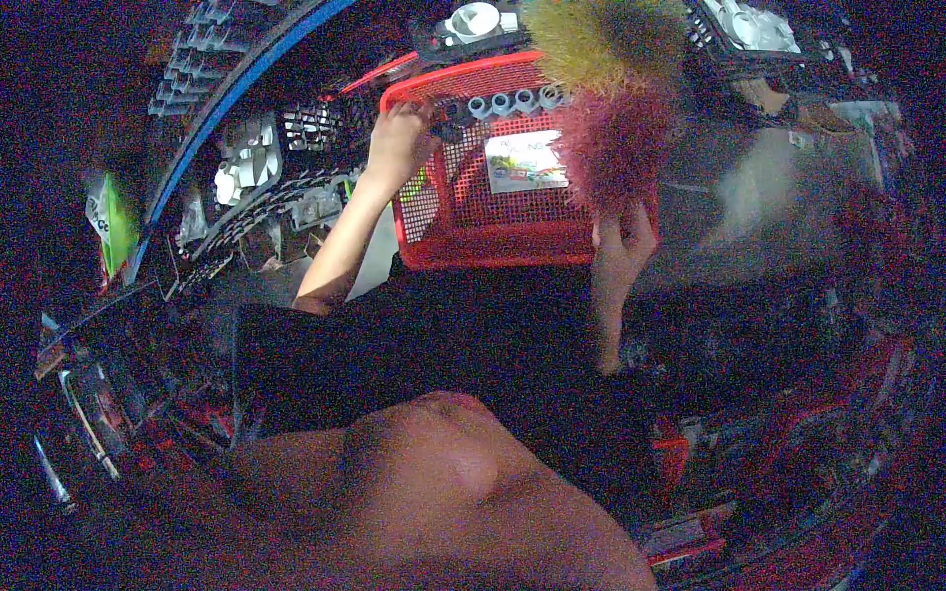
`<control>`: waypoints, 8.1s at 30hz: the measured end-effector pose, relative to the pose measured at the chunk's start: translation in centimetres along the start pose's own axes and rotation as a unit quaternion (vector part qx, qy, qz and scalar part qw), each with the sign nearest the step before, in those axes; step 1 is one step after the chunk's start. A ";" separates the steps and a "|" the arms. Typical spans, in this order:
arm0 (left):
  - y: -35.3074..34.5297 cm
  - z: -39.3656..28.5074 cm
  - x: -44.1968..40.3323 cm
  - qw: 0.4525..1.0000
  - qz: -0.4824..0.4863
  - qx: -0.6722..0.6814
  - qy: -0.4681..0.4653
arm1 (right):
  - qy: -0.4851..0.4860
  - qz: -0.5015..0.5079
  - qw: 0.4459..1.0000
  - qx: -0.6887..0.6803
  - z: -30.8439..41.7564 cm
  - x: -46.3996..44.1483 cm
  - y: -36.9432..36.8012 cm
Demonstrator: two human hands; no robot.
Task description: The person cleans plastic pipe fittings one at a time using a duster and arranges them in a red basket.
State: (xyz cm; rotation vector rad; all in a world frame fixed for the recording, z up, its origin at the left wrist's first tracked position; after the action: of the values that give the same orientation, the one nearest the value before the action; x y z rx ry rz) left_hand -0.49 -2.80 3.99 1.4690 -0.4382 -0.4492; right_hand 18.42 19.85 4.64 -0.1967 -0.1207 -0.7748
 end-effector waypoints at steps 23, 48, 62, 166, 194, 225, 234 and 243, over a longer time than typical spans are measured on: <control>0.0 1.2 -0.7 0.994 -0.090 -0.010 -0.063 | -0.008 0.006 1.000 0.006 -0.4 0.0 0.5; -0.7 -0.3 -1.2 0.997 -0.045 -0.006 -0.058 | 0.030 0.035 0.999 0.027 -0.3 -0.7 0.2; 3.1 0.0 -0.3 0.983 -0.104 0.143 -0.053 | 0.034 0.031 0.997 0.057 -1.9 -0.9 1.2; 2.9 -7.0 2.7 0.337 0.134 0.930 0.063 | 0.289 0.121 0.923 0.222 3.7 3.7 -3.8; 2.5 -8.5 1.0 0.070 0.259 0.962 0.040 | 0.224 0.098 0.954 0.171 1.0 3.2 -3.4; 6.9 -4.3 -0.9 0.500 -0.110 0.858 0.046 | 0.177 0.130 0.966 0.138 1.8 3.3 -2.6; 7.6 -4.1 -1.6 0.424 -0.116 0.897 0.039 | 0.162 0.147 0.961 0.167 1.1 3.0 -3.2; 7.5 -4.3 -0.3 0.602 -0.054 0.797 -0.011 | 0.135 0.104 0.984 0.048 2.0 2.9 -3.4</control>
State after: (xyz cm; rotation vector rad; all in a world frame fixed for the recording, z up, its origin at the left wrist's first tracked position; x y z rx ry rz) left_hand 1.75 1.30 11.27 3.2684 -0.8549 -0.0322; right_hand 17.97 15.97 7.56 -0.0107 0.1191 -0.5794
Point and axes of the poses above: each hand's wrist, its own x-axis away from the middle knuckle, its own y-axis out of the back of the hand, z = x × y, the point moved 4 cm from there along -x, towards the middle knuckle, and after that the axes turned 2 degrees about y, right-handed, at the moved point
